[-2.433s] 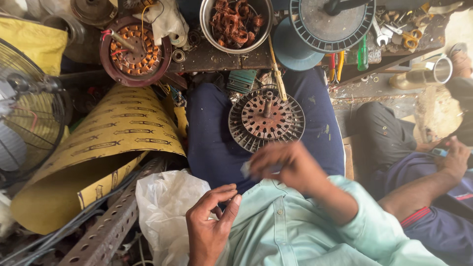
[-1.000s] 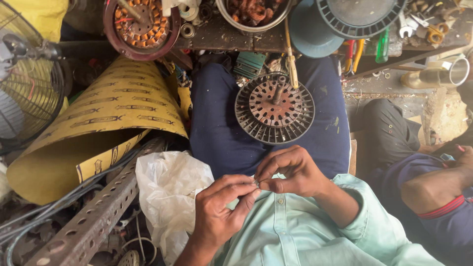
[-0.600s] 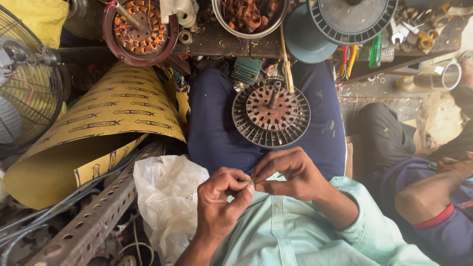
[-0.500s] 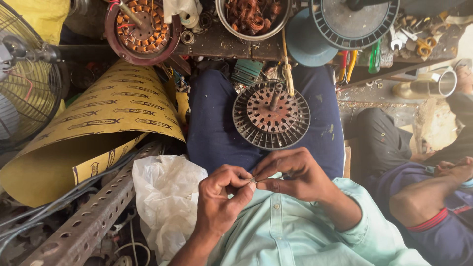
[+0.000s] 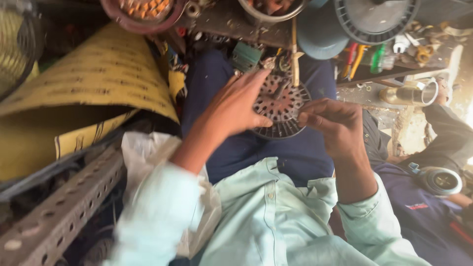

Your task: The person sits on the floor in a workshop and repairs a fan motor stator. They retrieve small white insulating pieces from a plastic bag and insert them into the slots of the stator core held on their lap.

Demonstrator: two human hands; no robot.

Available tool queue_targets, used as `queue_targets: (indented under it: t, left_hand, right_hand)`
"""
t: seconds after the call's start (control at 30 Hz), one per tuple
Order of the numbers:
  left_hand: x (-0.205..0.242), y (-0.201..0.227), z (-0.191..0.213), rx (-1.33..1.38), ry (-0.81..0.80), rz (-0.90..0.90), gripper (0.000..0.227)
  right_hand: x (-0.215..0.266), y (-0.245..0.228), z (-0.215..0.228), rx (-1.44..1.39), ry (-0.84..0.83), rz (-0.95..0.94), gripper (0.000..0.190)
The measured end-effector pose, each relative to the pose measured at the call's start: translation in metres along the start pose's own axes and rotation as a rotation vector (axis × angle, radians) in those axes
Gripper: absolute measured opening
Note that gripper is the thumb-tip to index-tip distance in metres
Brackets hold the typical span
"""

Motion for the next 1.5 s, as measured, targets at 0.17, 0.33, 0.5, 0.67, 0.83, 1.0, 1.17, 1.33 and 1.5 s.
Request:
queue_targets:
  t: [0.17,0.33,0.5,0.67,0.83,1.0,1.17,1.33,1.5]
  left_hand:
    - [-0.053,-0.037,-0.061,-0.109,-0.52,-0.019,0.147]
    - [-0.045,-0.048,-0.072,-0.035,-0.464,-0.057,0.136]
    - [-0.013,-0.018,-0.061,-0.265,-0.054,0.039,0.126]
    - [0.003,-0.008,-0.06,-0.3,0.195,0.07,0.124]
    - [0.003,-0.011,-0.059,-0.302,0.21,0.08,0.126]
    - [0.004,-0.011,-0.059,-0.274,0.234,0.081,0.125]
    - [0.004,-0.012,-0.059,-0.289,0.216,0.09,0.123]
    - [0.004,-0.015,-0.064,-0.3,0.203,0.094,0.128]
    - [0.004,-0.018,-0.066,-0.295,0.186,0.097,0.13]
  right_hand:
    - [0.011,0.014,-0.006,-0.006,0.033,-0.035,0.008]
    - [0.017,0.037,0.012,-0.041,0.121,-0.109,0.008]
    - [0.009,0.041,0.017,0.178,0.14,-0.043,0.011]
    - [-0.015,0.041,0.02,0.424,0.107,0.055,0.017]
    - [-0.037,0.043,0.021,0.651,0.03,0.063,0.021]
    - [-0.044,0.04,0.011,0.771,-0.056,0.151,0.02]
    - [-0.051,0.025,0.0,0.766,-0.233,0.289,0.02]
    - [-0.056,0.019,0.003,0.76,-0.249,0.297,0.016]
    - [-0.06,0.015,0.004,0.713,-0.291,0.339,0.017]
Point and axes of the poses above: each hand's wrist, its own x-axis away from the middle knuckle, its own z-axis out of the back of the hand, y = z × x, the point moved 6 cm from there along -x, towards the middle knuckle, and after that the axes turned 15 degrees about y, right-handed, at the moved point
